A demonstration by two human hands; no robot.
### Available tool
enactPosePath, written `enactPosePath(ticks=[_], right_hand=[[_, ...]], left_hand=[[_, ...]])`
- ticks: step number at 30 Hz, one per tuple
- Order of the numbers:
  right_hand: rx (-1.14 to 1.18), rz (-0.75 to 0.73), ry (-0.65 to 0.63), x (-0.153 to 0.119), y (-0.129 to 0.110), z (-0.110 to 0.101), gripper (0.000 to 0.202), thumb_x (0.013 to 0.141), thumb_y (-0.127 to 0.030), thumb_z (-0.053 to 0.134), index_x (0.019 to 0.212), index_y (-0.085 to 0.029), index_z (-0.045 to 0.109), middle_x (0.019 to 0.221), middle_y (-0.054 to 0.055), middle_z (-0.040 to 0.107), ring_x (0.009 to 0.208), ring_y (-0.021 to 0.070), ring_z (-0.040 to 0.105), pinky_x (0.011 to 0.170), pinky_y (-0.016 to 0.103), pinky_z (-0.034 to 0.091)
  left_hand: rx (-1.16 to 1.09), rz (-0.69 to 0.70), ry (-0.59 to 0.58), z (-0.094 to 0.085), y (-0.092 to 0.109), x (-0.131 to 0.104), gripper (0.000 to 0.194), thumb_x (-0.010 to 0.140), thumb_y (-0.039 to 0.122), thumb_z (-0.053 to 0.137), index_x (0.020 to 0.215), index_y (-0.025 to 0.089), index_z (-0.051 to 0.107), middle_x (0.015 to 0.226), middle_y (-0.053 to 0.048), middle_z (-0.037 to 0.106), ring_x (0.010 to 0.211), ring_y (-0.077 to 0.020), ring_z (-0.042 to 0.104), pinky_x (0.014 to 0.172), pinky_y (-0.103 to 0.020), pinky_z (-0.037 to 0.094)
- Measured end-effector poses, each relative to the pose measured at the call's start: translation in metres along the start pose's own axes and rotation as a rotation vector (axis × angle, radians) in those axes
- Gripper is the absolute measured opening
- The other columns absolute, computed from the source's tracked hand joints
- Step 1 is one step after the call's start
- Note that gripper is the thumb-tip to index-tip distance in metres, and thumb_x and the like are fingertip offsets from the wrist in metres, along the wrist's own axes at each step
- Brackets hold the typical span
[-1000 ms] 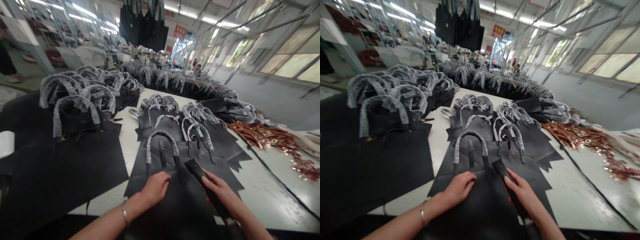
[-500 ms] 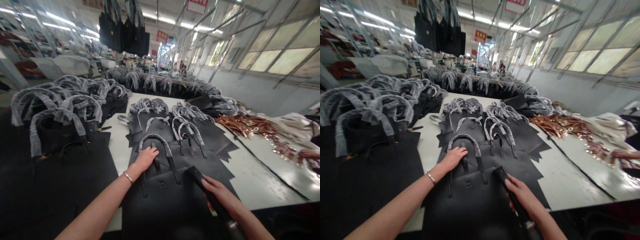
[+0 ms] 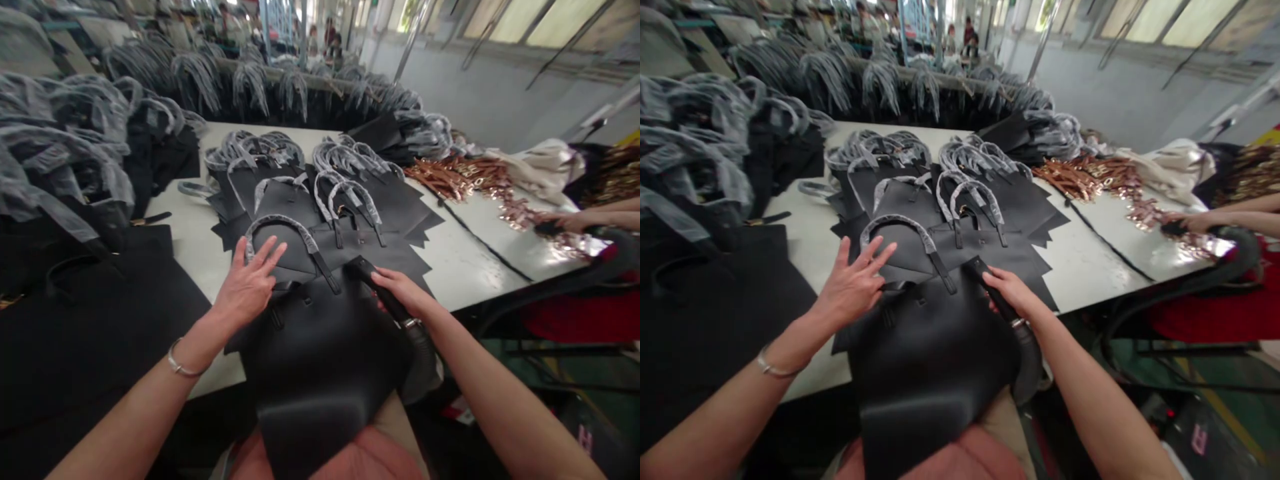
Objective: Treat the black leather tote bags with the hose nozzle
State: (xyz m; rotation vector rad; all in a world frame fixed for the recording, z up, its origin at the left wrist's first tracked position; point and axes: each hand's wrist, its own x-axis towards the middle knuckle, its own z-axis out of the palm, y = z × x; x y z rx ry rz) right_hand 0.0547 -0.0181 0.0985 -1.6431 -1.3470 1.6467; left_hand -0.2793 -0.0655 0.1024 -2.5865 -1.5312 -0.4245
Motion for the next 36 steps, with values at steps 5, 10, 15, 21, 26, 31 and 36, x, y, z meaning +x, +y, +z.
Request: enactPosePath(ticks=[5,10,15,21,26,31,36], right_hand=[[-0.027,0.004,-0.063,0.002,-0.004,-0.008,0.042,0.089,-0.034,0.059,0.129,-0.021,0.053,0.07,0.001,0.065,0.042,0.0118,0.058,0.037,0.021,0.049],[-0.04,-0.003,-0.088,0.002,-0.005,-0.011,0.043,0.09,-0.034,0.057,0.13,-0.02,0.052,0.068,0.001,0.064,0.043,0.0125,0.058,0.04,0.022,0.05],[-0.087,-0.044,-0.035,-0.002,0.0,-0.001,0.051,0.09,-0.029,0.057,0.138,-0.021,0.045,0.063,-0.003,0.061,0.042,0.0113,0.057,0.04,0.021,0.049],[-0.155,-0.168,0.038,-0.027,-0.005,0.016,0.062,0.086,-0.039,0.06,0.143,-0.023,0.04,0.07,-0.002,0.061,0.047,0.0116,0.058,0.044,0.022,0.048],[-0.175,-0.08,-0.152,-0.055,-0.005,0.027,0.068,0.082,-0.044,0.062,0.142,-0.022,0.04,0.068,-0.004,0.058,0.047,0.0121,0.057,0.045,0.023,0.046],[-0.151,0.002,-0.221,-0.057,0.004,0.04,0.069,0.08,-0.045,0.063,0.141,-0.021,0.041,0.069,-0.003,0.058,0.043,0.0115,0.055,0.042,0.023,0.043],[-0.137,-0.003,-0.139,-0.057,0.0,0.04,0.073,0.078,-0.047,0.064,0.142,-0.021,0.039,0.07,-0.003,0.06,0.045,0.0123,0.057,0.043,0.024,0.044]], left_hand=[[-0.192,-0.293,-0.346,0.007,0.014,-0.023,0.022,0.076,0.038,0.059,0.069,0.017,0.061,0.075,-0.011,0.067,0.088,-0.0314,0.064,0.091,-0.051,0.041],[-1.126,-0.688,-0.483,0.034,0.052,-0.04,0.031,0.075,0.045,0.062,0.083,0.019,0.047,0.075,-0.003,0.066,0.067,-0.0186,0.065,0.06,-0.027,0.048],[-1.741,-0.926,-0.204,0.056,0.09,-0.046,0.051,0.069,0.039,0.074,0.104,0.017,0.044,0.08,-0.001,0.064,0.064,-0.0116,0.061,0.061,-0.024,0.051],[-1.835,-1.018,-0.09,0.061,0.105,-0.036,0.051,0.076,0.029,0.069,0.115,0.014,0.04,0.087,-0.006,0.064,0.066,-0.013,0.063,0.065,-0.031,0.055],[-1.758,-1.068,-0.005,0.072,0.112,-0.026,0.044,0.079,0.023,0.062,0.114,0.013,0.036,0.079,-0.002,0.06,0.059,-0.0134,0.063,0.059,-0.031,0.056],[-1.715,-1.017,-0.056,0.078,0.11,-0.009,0.043,0.078,0.036,0.065,0.11,0.014,0.046,0.069,0.004,0.054,0.044,-0.0068,0.051,0.044,-0.022,0.048],[-1.765,-1.071,0.08,0.081,0.107,0.005,0.038,0.078,0.051,0.06,0.071,0.015,0.049,0.06,0.004,0.048,0.043,-0.0041,0.043,0.038,-0.014,0.032]])
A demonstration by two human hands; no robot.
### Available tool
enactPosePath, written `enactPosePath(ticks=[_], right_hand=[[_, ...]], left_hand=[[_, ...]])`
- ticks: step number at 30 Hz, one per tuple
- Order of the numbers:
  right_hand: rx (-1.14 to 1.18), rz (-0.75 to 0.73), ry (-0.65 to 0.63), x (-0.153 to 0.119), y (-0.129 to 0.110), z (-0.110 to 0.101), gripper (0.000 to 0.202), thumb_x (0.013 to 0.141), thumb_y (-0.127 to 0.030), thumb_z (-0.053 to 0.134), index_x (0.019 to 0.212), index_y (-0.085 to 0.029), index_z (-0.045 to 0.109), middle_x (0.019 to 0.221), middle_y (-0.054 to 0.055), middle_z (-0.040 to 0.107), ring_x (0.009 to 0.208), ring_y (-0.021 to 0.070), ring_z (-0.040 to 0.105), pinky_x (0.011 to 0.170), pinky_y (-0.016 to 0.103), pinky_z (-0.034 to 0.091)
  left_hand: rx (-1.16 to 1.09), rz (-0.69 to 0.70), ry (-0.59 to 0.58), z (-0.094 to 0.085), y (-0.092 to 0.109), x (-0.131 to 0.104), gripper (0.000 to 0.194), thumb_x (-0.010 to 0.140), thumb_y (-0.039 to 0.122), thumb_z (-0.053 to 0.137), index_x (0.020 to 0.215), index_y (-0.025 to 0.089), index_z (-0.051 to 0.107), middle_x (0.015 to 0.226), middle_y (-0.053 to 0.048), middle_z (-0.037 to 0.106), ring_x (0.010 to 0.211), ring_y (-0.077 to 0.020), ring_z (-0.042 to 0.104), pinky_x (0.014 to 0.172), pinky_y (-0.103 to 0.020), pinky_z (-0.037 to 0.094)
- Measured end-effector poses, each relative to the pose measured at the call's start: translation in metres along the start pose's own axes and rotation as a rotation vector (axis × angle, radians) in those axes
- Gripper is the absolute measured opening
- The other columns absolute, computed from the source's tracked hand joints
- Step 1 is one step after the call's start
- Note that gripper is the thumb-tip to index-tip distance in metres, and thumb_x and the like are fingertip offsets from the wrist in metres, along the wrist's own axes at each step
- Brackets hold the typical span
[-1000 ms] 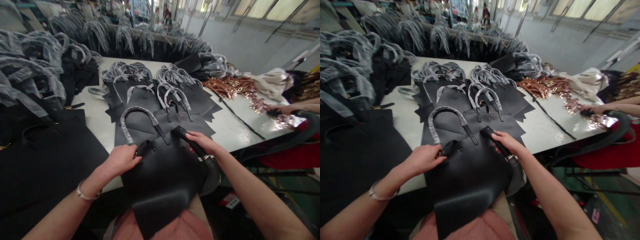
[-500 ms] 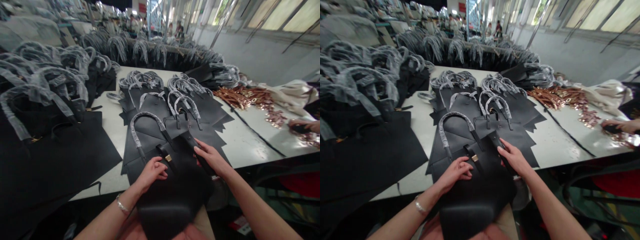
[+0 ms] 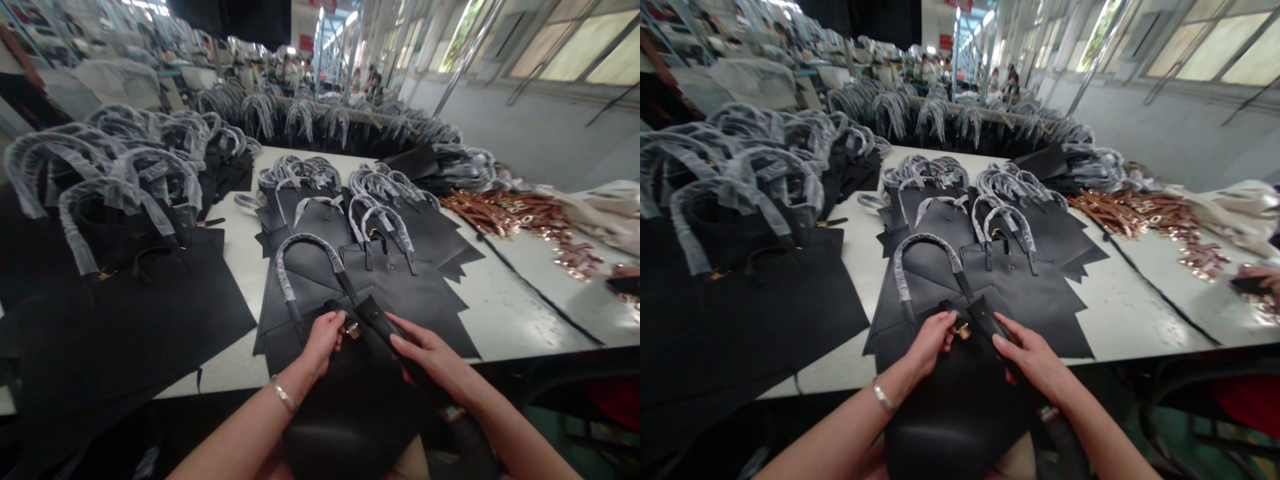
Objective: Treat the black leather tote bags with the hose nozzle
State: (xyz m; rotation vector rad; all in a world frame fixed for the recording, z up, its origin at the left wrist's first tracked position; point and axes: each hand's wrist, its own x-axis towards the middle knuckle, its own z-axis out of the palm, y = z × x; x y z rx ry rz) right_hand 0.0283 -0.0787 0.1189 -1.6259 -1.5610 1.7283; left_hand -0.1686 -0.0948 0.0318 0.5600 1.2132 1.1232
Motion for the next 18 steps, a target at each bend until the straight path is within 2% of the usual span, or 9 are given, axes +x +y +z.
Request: enactPosePath(ticks=[3,5,7,10,15,18], right_hand=[[0.022,-0.002,-0.003,-0.007,-0.002,-0.002,0.076,0.077,-0.05,0.064,0.142,-0.021,0.038,0.071,-0.002,0.061,0.045,0.0123,0.057,0.044,0.024,0.044],[0.03,0.003,0.0,-0.011,-0.002,-0.001,0.077,0.077,-0.052,0.063,0.143,-0.021,0.037,0.071,-0.003,0.06,0.045,0.012,0.057,0.044,0.024,0.044],[0.028,0.017,0.009,-0.014,-0.001,0.0,0.079,0.076,-0.053,0.064,0.143,-0.021,0.036,0.07,-0.003,0.059,0.046,0.0119,0.056,0.044,0.024,0.043],[0.028,0.034,-0.009,-0.017,0.002,0.001,0.08,0.076,-0.054,0.064,0.144,-0.021,0.036,0.07,-0.003,0.058,0.047,0.0117,0.056,0.045,0.024,0.043],[0.015,0.043,-0.114,-0.024,0.002,0.001,0.077,0.079,-0.052,0.063,0.144,-0.022,0.036,0.073,-0.002,0.059,0.048,0.0111,0.056,0.046,0.024,0.043],[0.007,0.098,-0.191,-0.027,-0.001,0.006,0.075,0.078,-0.052,0.063,0.143,-0.023,0.038,0.073,-0.002,0.06,0.049,0.0111,0.056,0.046,0.023,0.041]], left_hand=[[-0.199,0.012,0.035,0.003,-0.002,-0.008,0.037,0.075,0.049,0.065,0.079,0.015,0.053,0.076,-0.003,0.062,0.066,-0.0109,0.061,0.058,-0.019,0.047],[-0.269,-0.032,0.017,0.005,-0.005,-0.018,0.036,0.075,0.047,0.066,0.088,0.015,0.053,0.082,-0.005,0.066,0.074,-0.0158,0.066,0.068,-0.026,0.051],[-0.259,-0.054,0.008,0.005,-0.011,-0.026,0.037,0.074,0.042,0.068,0.094,0.015,0.054,0.081,-0.006,0.067,0.07,-0.0174,0.067,0.066,-0.027,0.051],[-0.237,0.002,0.033,0.004,-0.02,-0.032,0.04,0.07,0.031,0.072,0.103,0.015,0.056,0.089,-0.009,0.069,0.069,-0.0164,0.066,0.065,-0.026,0.05],[-0.194,0.137,0.024,-0.001,-0.028,-0.03,0.063,0.066,0.018,0.073,0.125,0.017,0.05,0.098,-0.01,0.07,0.083,-0.0191,0.066,0.076,-0.029,0.05],[-0.136,0.19,-0.021,-0.001,-0.03,-0.028,0.062,0.068,0.015,0.07,0.126,0.016,0.05,0.093,-0.008,0.07,0.083,-0.0193,0.065,0.075,-0.029,0.049]])
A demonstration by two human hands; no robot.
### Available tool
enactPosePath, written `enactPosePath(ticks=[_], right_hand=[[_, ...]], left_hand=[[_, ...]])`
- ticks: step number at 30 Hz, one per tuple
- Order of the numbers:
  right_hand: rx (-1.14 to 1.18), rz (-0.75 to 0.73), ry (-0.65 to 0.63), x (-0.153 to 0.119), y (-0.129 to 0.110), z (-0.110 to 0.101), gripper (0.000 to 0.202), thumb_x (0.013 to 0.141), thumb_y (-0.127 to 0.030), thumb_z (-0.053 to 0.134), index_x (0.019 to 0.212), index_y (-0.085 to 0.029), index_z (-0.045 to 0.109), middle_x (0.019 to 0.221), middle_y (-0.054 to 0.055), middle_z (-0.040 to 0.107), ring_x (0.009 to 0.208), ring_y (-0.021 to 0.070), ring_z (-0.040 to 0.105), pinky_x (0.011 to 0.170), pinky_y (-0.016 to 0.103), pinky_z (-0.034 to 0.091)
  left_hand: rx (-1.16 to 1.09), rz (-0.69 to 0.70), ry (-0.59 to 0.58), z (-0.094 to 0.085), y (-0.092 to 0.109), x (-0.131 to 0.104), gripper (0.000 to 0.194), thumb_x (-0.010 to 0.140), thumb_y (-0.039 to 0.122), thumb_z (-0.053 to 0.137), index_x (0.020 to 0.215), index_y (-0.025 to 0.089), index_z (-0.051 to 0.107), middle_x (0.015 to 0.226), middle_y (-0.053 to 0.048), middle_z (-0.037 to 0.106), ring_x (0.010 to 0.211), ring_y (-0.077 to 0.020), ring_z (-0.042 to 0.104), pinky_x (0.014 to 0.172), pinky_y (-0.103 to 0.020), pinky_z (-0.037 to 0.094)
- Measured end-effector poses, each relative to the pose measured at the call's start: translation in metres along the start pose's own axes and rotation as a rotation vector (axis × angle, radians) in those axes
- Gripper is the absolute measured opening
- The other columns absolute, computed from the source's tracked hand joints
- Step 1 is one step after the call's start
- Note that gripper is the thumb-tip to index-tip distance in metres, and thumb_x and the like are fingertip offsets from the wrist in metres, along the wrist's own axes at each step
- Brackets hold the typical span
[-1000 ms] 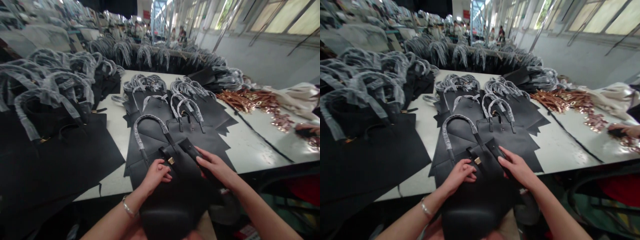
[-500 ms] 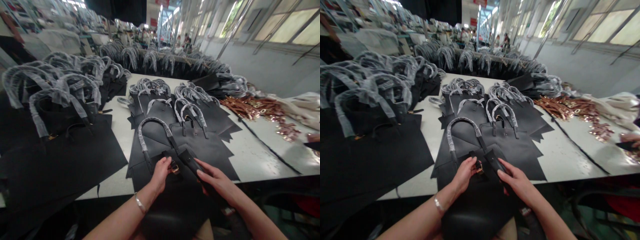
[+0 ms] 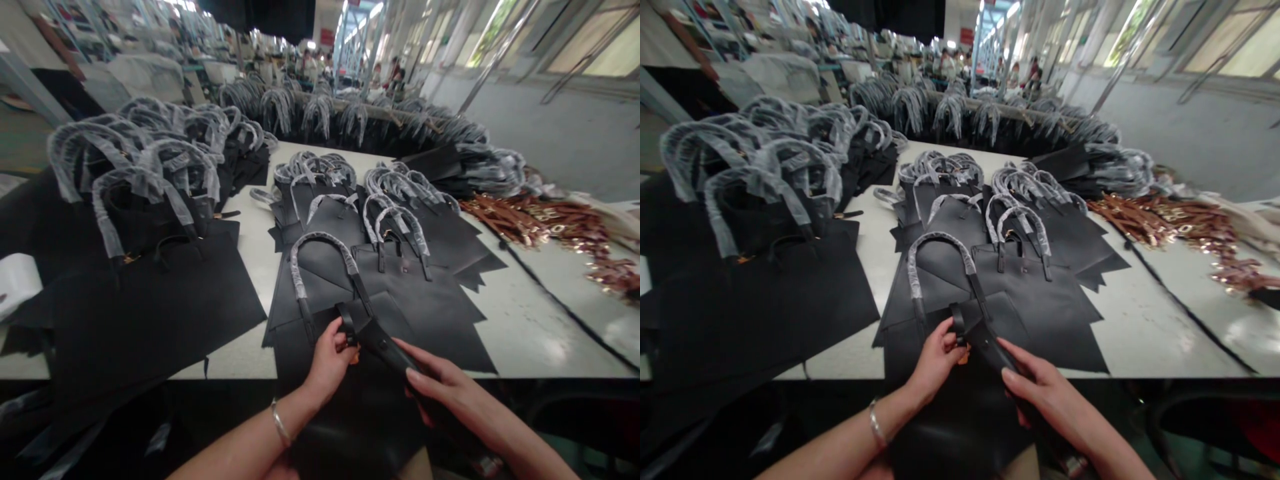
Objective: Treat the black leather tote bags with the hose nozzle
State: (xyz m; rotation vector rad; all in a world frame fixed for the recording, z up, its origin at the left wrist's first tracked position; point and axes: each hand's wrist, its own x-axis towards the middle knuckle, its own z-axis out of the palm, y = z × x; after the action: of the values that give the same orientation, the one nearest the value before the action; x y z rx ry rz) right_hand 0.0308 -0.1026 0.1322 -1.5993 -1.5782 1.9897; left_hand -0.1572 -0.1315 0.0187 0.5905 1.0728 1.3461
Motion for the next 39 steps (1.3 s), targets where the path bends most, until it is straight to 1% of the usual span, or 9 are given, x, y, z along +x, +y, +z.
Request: enactPosePath(ticks=[4,7,11,13,17,22,30,36,39], right_hand=[[0.024,-0.022,-0.007,0.008,-0.006,0.008,0.076,0.077,-0.052,0.064,0.143,-0.022,0.039,0.074,-0.002,0.06,0.048,0.0112,0.056,0.047,0.024,0.041],[0.06,-0.08,0.111,0.013,-0.01,0.003,0.081,0.076,-0.054,0.065,0.144,-0.022,0.035,0.073,-0.002,0.06,0.049,0.0115,0.056,0.048,0.024,0.042],[0.063,-0.094,0.229,0.008,-0.006,-0.016,0.081,0.076,-0.055,0.065,0.144,-0.023,0.035,0.072,-0.002,0.061,0.049,0.0123,0.055,0.047,0.024,0.042],[0.068,-0.081,0.263,0.004,0.001,-0.025,0.082,0.076,-0.056,0.065,0.145,-0.023,0.034,0.073,-0.002,0.062,0.05,0.0133,0.056,0.048,0.025,0.043],[0.069,-0.059,0.287,0.0,0.013,-0.027,0.085,0.077,-0.058,0.064,0.147,-0.022,0.031,0.073,-0.001,0.061,0.053,0.0148,0.056,0.051,0.027,0.045],[0.011,-0.051,0.126,-0.007,0.005,-0.003,0.081,0.079,-0.055,0.061,0.148,-0.024,0.03,0.075,-0.001,0.061,0.056,0.0141,0.054,0.052,0.026,0.044],[-0.106,-0.077,-0.221,0.007,0.002,0.03,0.065,0.085,-0.048,0.059,0.143,-0.026,0.041,0.078,-0.001,0.059,0.055,0.0111,0.051,0.05,0.023,0.041],[-0.023,-0.073,-0.11,0.019,-0.008,0.032,0.067,0.083,-0.049,0.061,0.143,-0.027,0.039,0.075,-0.002,0.057,0.053,0.0111,0.053,0.049,0.022,0.042],[-0.016,-0.066,-0.061,0.015,-0.014,0.029,0.073,0.08,-0.051,0.063,0.143,-0.025,0.038,0.072,-0.002,0.057,0.051,0.0114,0.052,0.047,0.022,0.041]], left_hand=[[0.181,0.024,-0.093,-0.003,0.002,0.001,0.045,0.071,0.011,0.061,0.115,0.015,0.059,0.095,-0.008,0.068,0.081,-0.0189,0.064,0.071,-0.028,0.05],[0.554,0.136,-0.092,-0.019,0.017,0.0,0.04,0.075,0.013,0.058,0.115,0.017,0.06,0.103,-0.009,0.066,0.088,-0.0207,0.062,0.078,-0.033,0.05],[1.211,0.405,0.224,-0.059,0.046,-0.001,0.038,0.081,0.02,0.058,0.119,0.018,0.057,0.12,-0.011,0.055,0.112,-0.0263,0.05,0.099,-0.043,0.039],[1.416,0.372,0.305,-0.079,0.057,-0.001,0.035,0.082,0.023,0.058,0.117,0.016,0.056,0.114,-0.012,0.055,0.109,-0.026,0.051,0.096,-0.041,0.04],[1.55,0.268,0.219,-0.097,0.065,0.001,0.019,0.082,0.029,0.061,0.096,0.016,0.061,0.093,-0.008,0.057,0.093,-0.0233,0.055,0.085,-0.035,0.041],[1.261,0.141,0.108,-0.093,0.068,0.006,0.013,0.083,0.027,0.055,0.074,0.018,0.055,0.072,-0.001,0.058,0.071,-0.0166,0.056,0.067,-0.027,0.038],[0.455,-0.159,0.026,-0.09,0.054,0.006,0.033,0.068,0.034,0.068,0.093,0.015,0.057,0.057,0.005,0.055,0.049,-0.0095,0.048,0.05,-0.02,0.031],[0.111,-0.25,0.072,-0.087,0.061,0.009,0.035,0.062,0.021,0.074,0.093,0.013,0.061,0.075,-0.002,0.067,0.063,-0.0115,0.059,0.06,-0.021,0.043],[-0.077,-0.347,-0.027,-0.088,0.063,0.017,0.027,0.069,0.021,0.068,0.095,0.012,0.064,0.077,-0.005,0.068,0.064,-0.0127,0.061,0.062,-0.022,0.045]])
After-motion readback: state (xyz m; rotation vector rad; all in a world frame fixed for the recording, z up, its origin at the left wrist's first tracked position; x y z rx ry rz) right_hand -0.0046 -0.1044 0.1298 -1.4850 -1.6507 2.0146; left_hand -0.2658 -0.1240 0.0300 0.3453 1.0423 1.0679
